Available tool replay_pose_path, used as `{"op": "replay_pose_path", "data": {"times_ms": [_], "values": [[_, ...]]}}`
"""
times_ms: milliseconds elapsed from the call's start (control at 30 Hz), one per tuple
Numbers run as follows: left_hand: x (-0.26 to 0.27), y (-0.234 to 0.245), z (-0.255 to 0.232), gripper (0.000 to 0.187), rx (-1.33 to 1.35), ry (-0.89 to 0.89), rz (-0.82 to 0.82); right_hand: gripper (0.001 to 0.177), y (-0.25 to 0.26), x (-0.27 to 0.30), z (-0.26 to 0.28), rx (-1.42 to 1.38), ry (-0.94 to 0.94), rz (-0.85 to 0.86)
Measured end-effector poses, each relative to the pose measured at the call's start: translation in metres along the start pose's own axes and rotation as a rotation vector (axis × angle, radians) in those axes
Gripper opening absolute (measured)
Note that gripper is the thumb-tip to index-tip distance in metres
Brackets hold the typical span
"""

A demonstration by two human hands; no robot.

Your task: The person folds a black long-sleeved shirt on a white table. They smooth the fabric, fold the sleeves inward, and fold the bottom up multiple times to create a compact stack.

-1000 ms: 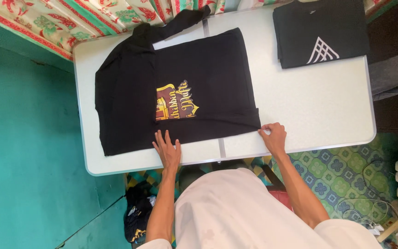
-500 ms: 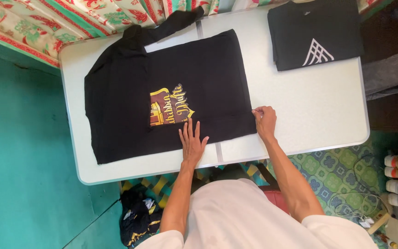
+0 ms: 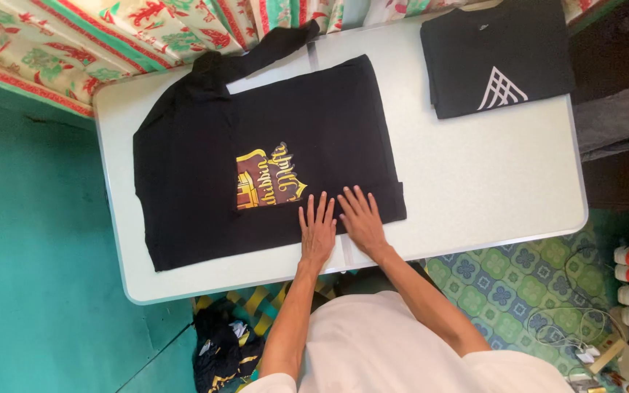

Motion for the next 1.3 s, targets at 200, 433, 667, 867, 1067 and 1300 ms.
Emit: {"op": "replay_pose_path", "data": {"times_ms": [200, 433, 667, 867, 1067, 1300], "values": [[0.007, 0.012, 0.034, 0.069, -0.086, 0.15, 0.073, 0.059, -0.004, 0.024, -0.075, 0.156, -0.255, 0.236], [0.022, 0.028, 0.061, 0.071, -0.134, 0.265, 0.011, 0.068, 0.002, 0.037, -0.107, 0.101, -0.355, 0.255], [0.019, -0.008, 0.007, 0.065, -0.041, 0.08, 0.06, 0.06, -0.032, 0.02, -0.026, 0.085, -0.111, 0.195], [0.078, 0.029, 0.113, 0.068, -0.139, 0.367, 0.073, 0.059, -0.012, 0.035, -0.077, 0.133, -0.195, 0.242], [0.092, 0.05, 0.134, 0.066, -0.108, 0.466, -0.052, 0.061, -0.025, 0.019, -0.039, 0.084, -0.136, 0.229], [0.038, 0.032, 0.049, 0.064, 0.052, 0.235, -0.006, 0.057, -0.078, -0.004, 0.053, -0.006, 0.078, 0.312]]}}
Point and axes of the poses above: each hand's wrist, its own x-axis away from the middle knuckle, its own y-axis out of the back of the hand, z = x × y, the point moved 9 cm from there along -x, towards the middle knuckle, and after that the axes turned 2 degrees about z, right-handed, at the moved point
